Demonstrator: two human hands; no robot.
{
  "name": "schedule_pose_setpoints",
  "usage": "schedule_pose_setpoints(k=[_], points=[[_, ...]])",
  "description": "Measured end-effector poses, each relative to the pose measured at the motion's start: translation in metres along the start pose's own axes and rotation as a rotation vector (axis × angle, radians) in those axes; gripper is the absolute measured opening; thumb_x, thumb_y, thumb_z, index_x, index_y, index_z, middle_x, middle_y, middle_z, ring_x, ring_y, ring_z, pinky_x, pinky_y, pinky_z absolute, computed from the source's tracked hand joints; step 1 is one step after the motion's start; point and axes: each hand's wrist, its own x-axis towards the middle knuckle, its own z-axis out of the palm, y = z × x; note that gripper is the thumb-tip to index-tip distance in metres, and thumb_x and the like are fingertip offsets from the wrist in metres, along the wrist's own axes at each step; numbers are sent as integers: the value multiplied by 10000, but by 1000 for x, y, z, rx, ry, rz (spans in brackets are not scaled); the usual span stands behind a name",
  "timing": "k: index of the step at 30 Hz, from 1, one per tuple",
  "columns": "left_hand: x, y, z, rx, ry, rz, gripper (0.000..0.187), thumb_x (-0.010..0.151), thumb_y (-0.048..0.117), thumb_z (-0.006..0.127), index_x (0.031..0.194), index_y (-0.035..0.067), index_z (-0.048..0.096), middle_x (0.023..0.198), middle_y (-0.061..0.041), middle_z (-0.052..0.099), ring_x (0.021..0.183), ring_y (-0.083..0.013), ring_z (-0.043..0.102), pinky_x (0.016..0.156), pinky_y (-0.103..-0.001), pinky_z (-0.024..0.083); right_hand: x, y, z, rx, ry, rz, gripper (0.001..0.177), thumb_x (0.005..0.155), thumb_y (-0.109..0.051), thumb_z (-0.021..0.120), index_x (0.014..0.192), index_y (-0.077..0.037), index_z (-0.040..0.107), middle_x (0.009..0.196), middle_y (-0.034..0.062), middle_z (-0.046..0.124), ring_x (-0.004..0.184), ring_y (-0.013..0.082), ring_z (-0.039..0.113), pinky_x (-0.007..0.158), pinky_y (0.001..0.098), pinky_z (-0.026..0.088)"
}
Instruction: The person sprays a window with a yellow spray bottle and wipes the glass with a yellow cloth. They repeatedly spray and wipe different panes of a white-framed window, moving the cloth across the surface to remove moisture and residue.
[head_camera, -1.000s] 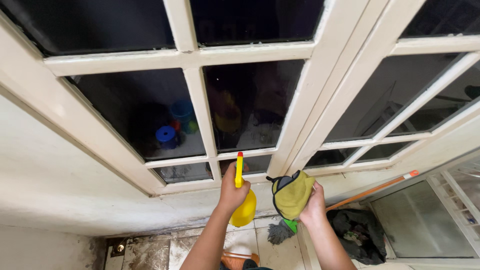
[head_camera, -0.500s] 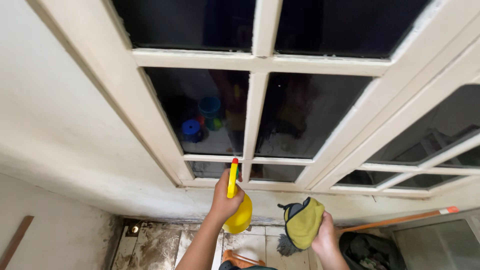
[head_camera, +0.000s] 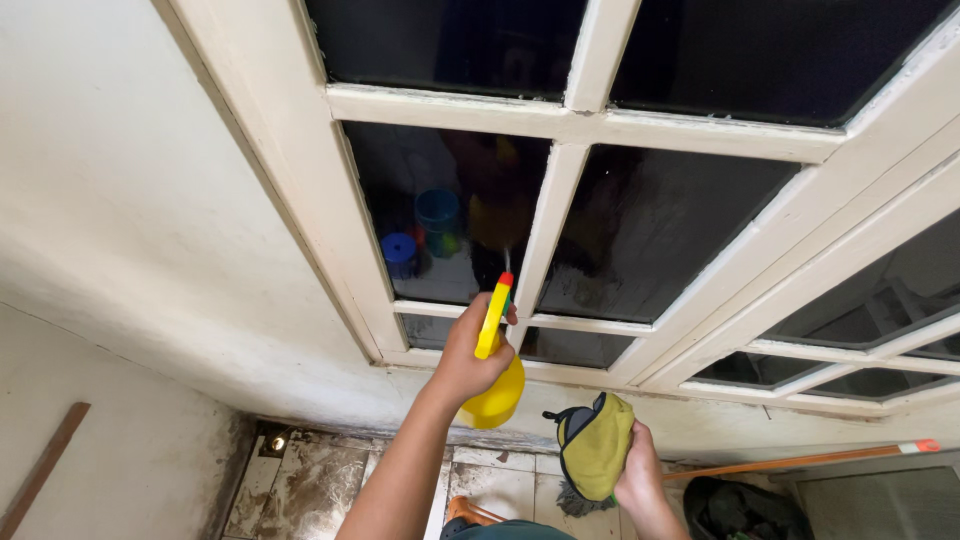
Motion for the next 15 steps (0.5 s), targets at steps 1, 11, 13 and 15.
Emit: schedule_pose_setpoints(k=[1,11,13,15], points=[[4,3,-1,-3,-21,6,415,741,-35,624,1138,74,569,985,-35,653,740,-130,640,714,-284,525,0,1,-2,9,1,-10,482,1076,-346,279,1307,-21,550,1253,133,645,1155,259,612,999,446,495],[35,31,-16,47,84,56,426,720,-47,608,1128,71,586,1000,-32,655,729,-115,628,710,-270,520,7,9,-14,28,97,29,473,1077,-354,303,1316,-33,554,1252,130,652,1153,264,622,1000,446,499],[35,32,-20,30,111,45,432,710,-49,594,1123,76,586,1006,-24,646,712,-109,628,696,-264,519,7,9,-14,37,83,42,479,1077,-364,311,1311,-26,558,1248,137,654,1146,269,625,993,449,500],[38,30,-26,26,144,37,395,719,-47,613,1092,74,571,961,-27,622,716,-103,642,691,-260,524,7,9,-15,48,43,37,484,1074,-374,313,1308,-29,560,1249,139,654,1142,273,625,986,449,500]])
